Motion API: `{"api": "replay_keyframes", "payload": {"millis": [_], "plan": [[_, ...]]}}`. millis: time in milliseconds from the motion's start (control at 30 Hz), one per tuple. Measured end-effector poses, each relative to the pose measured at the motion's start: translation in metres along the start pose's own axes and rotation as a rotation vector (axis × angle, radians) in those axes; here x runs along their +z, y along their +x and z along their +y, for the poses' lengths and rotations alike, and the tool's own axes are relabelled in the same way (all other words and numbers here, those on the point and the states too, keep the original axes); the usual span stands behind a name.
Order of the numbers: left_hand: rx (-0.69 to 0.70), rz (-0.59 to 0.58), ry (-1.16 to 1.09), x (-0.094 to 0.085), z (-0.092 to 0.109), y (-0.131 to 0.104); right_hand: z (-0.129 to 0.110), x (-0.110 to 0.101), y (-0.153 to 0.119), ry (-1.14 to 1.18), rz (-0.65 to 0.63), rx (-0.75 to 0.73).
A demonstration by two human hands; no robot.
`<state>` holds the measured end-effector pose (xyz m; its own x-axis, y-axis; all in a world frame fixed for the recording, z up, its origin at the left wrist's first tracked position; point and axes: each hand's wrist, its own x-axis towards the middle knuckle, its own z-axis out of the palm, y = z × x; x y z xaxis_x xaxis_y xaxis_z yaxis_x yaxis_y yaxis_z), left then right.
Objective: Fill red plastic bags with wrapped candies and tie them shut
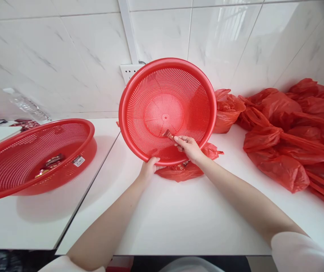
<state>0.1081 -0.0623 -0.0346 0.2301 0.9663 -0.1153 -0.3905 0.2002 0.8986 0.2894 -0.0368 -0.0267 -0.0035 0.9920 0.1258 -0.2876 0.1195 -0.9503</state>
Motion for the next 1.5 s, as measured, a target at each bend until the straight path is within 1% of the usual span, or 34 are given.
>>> {"api": "replay_keyframes", "payload": {"millis": [133,267,367,467,533,567,633,667,700,733,800,867,900,933,1000,1033,1100,1133,1200,1267,1300,1333,1367,1433,1500], "plan": [[0.001,0.009,-0.01,0.0,0.001,0.0,-0.005,0.002,-0.003,-0.091,0.053,-0.078],[0.018,0.024,-0.039,-0.004,0.002,0.004,-0.008,0.004,-0.004,-0.132,0.063,-0.15],[0.037,0.084,-0.061,-0.01,0.004,0.01,-0.008,0.004,-0.004,-0.157,0.051,-0.18],[0.034,0.155,-0.094,-0.015,0.008,0.015,-0.009,0.003,-0.005,-0.19,0.021,-0.166],[0.048,0.189,-0.107,-0.016,0.013,0.016,-0.013,0.0,-0.008,-0.242,-0.042,-0.16],[0.063,0.206,-0.112,-0.017,0.016,0.017,-0.015,-0.002,-0.01,-0.306,-0.114,-0.166],[0.098,0.231,-0.126,-0.017,0.022,0.017,-0.021,-0.008,-0.012,-0.523,-0.305,-0.22],[0.114,0.241,-0.138,-0.018,0.025,0.017,-0.023,-0.01,-0.012,-0.66,-0.375,-0.269],[0.129,0.25,-0.15,-0.018,0.027,0.017,-0.025,-0.013,-0.012,-0.793,-0.398,-0.33],[0.142,0.259,-0.161,-0.019,0.029,0.017,-0.027,-0.016,-0.011,-0.905,-0.37,-0.396],[0.166,0.277,-0.168,-0.02,0.031,0.017,-0.03,-0.019,-0.009,-1.079,-0.223,-0.521],[0.174,0.274,-0.152,-0.019,0.031,0.016,-0.031,-0.018,-0.008,-1.192,-0.083,-0.621],[0.17,0.261,-0.138,-0.017,0.03,0.014,-0.031,-0.017,-0.009,-1.238,-0.047,-0.662],[0.161,0.242,-0.124,-0.014,0.028,0.012,-0.031,-0.015,-0.009,-1.287,-0.033,-0.692],[0.127,0.19,-0.095,-0.008,0.023,0.007,-0.027,-0.011,-0.012,-1.396,-0.047,-0.715],[0.105,0.159,-0.078,-0.004,0.02,0.004,-0.024,-0.009,-0.013,-1.451,-0.065,-0.7],[0.068,0.109,-0.044,0.003,0.014,-0.002,-0.017,-0.009,-0.015,-1.531,-0.129,-0.622],[0.057,0.097,-0.029,0.006,0.012,-0.004,-0.015,-0.009,-0.016,-1.538,-0.188,-0.576],[0.05,0.092,-0.013,0.008,0.01,-0.007,-0.013,-0.009,-0.016,-1.466,-0.356,-0.519],[0.058,0.096,-0.027,0.008,0.012,-0.007,-0.016,-0.007,-0.015,-1.286,-0.52,-0.522],[0.057,0.096,-0.041,0.006,0.013,-0.006,-0.018,-0.006,-0.015,-1.173,-0.569,-0.529],[0.052,0.099,-0.055,0.005,0.015,-0.004,-0.021,-0.004,-0.015,-1.057,-0.587,-0.522],[0.044,0.109,-0.069,0.003,0.017,-0.002,-0.023,-0.002,-0.015,-0.943,-0.573,-0.496],[0.024,0.146,-0.096,-0.002,0.02,0.002,-0.028,0.001,-0.015,-0.744,-0.482,-0.401],[0.01,0.185,-0.121,-0.006,0.021,0.005,-0.033,-0.001,-0.015,-0.607,-0.379,-0.318]]}}
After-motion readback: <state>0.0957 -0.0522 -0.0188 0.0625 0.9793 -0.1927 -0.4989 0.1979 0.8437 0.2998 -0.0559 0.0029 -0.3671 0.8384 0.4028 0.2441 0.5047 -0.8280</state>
